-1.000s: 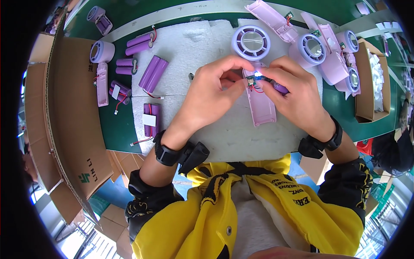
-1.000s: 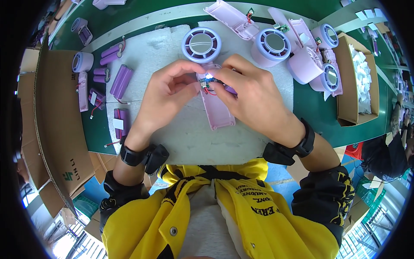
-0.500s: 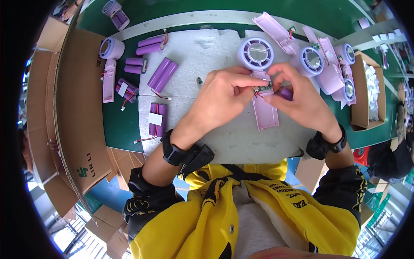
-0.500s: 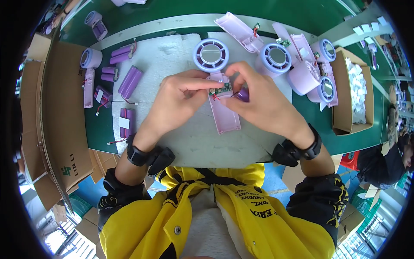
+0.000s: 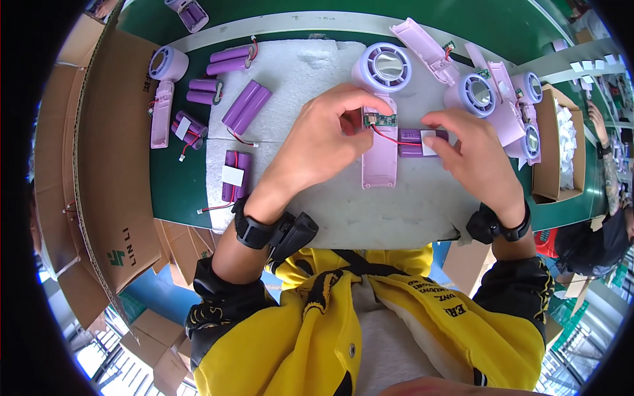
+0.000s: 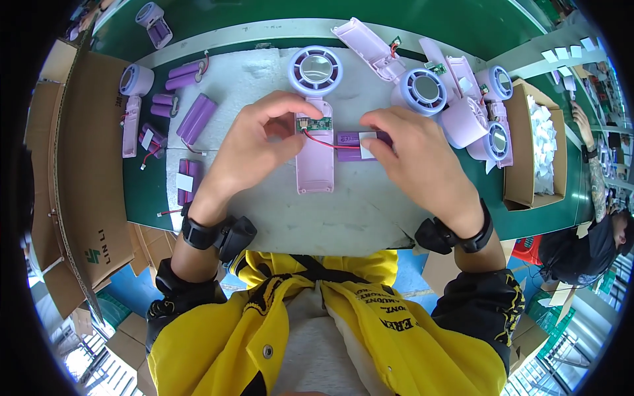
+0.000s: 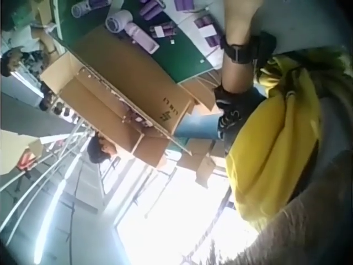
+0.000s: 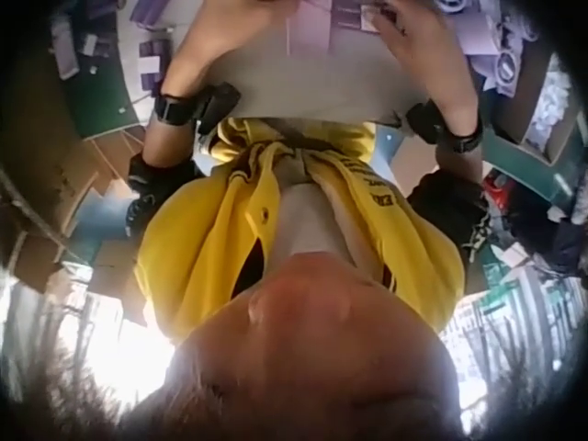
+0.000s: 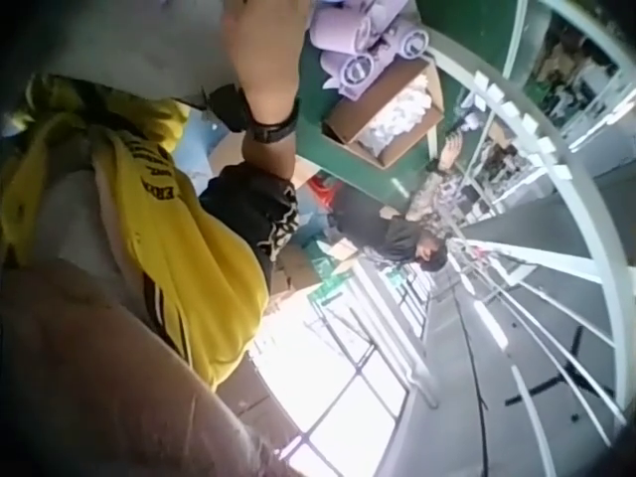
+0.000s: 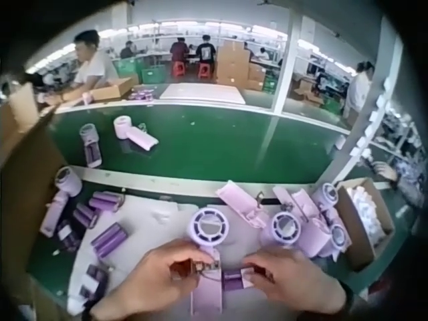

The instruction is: The person assembles handheld fans by connecting battery packs to circuit boards and fitting them into the fan housings. After testing each fan, the person removes the components and repeats the process with new parts.

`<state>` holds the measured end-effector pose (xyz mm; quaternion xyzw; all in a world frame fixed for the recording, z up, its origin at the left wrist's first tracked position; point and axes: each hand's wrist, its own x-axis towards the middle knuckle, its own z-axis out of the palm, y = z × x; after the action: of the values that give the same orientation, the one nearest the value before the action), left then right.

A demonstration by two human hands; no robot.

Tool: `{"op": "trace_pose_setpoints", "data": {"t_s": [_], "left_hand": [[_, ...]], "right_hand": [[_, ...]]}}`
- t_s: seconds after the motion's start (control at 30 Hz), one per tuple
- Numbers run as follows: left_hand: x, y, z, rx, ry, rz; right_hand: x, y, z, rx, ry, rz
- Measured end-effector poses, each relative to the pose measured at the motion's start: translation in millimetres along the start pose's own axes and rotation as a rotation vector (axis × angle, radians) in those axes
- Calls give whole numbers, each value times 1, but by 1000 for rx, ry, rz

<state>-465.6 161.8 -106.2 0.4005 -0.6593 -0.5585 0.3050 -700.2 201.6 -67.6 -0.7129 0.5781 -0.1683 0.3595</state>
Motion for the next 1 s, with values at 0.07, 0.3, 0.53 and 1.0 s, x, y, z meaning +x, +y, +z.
{"op": "trace_pose_setpoints", "data": {"t_s": [0.07,0.3,0.53,1.0], "left_hand": [[-1,-1,0,-11,23,0],[-2,2,5,-16,69,-23],[-3,5,4,55,21,-16],[-2,6,6,58,82,42]], "right_hand": [[-4,-3,1,-209,86,-161],[-16,-11,1,-384,116,-390],[-17,-13,6,-470,95,-367],[-16,-19,13,-631,107,-416]]}}
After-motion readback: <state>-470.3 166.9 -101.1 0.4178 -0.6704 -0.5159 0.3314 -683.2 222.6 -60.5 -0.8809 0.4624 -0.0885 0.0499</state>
